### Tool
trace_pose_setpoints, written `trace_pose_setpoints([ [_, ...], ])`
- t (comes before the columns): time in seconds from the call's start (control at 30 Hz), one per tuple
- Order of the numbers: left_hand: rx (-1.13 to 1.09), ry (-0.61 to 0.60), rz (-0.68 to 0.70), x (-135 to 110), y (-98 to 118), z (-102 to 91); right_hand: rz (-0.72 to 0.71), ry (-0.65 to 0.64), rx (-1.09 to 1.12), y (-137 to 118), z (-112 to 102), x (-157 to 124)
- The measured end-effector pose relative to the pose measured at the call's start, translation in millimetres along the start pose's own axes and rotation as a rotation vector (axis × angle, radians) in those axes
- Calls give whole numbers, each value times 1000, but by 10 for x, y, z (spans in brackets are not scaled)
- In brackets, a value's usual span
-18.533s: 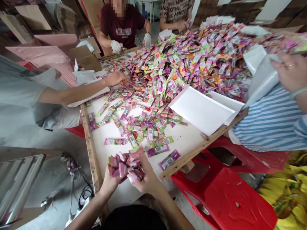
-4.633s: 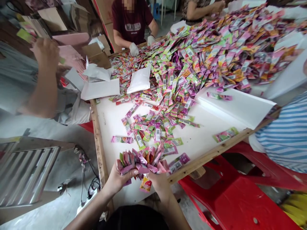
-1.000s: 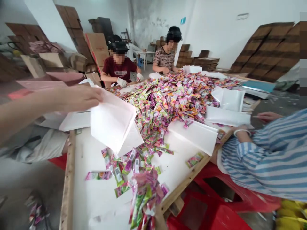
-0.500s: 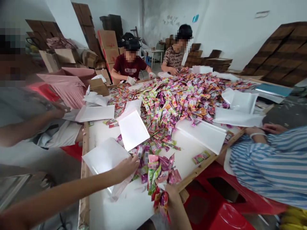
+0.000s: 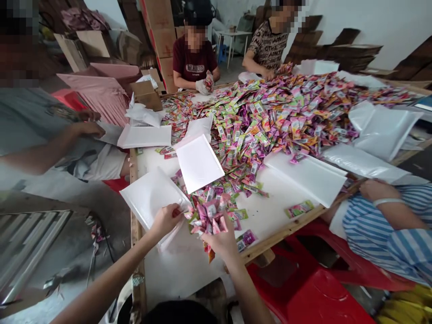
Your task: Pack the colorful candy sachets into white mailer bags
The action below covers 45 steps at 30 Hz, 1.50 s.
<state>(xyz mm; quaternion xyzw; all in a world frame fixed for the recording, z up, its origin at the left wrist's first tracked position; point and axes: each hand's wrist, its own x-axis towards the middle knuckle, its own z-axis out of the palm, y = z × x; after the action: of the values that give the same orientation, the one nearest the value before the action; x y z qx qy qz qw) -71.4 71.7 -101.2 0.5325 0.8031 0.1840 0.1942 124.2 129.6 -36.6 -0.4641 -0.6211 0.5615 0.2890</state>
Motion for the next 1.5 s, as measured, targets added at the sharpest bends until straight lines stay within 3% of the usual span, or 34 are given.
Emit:
trace_pose_setpoints([
  [0.17, -167, -66, -56, 0, 50, -78, -118, -74, -97, -55, 217, 67],
  [0.33, -142, 32, -6, -31, 153, -206, -162, -58, -182, -94, 306, 53],
  [0.47, -331, -1, 19, -1, 139, -196, -179, -71, -124, -115, 341, -14],
  [0.6, -575, -75, -122, 77, 17, -70, -190, -94, -208, 139, 398, -5],
  [0.77, -706, -173, -318, 173, -128, 66, -166, -40, -457, 500, 458, 34],
  [0.93, -794, -217, -418, 217, -141, 21, -365, 7, -724, 599, 537, -12],
  [1.13, -704, -139, -363, 225, -156, -317, -489, -112, -1039, 487, 662, -97],
  [1.23, -449, -51, -214, 186, -67, -492, -485, -174, -1145, 371, 696, -30],
  [1.33, -173, -10, -90, 128, 24, -559, -451, -245, -1100, 282, 679, 111],
  [1.5, -169, -125, -134, 105, 27, -604, -359, -314, -1114, 192, 705, 190],
])
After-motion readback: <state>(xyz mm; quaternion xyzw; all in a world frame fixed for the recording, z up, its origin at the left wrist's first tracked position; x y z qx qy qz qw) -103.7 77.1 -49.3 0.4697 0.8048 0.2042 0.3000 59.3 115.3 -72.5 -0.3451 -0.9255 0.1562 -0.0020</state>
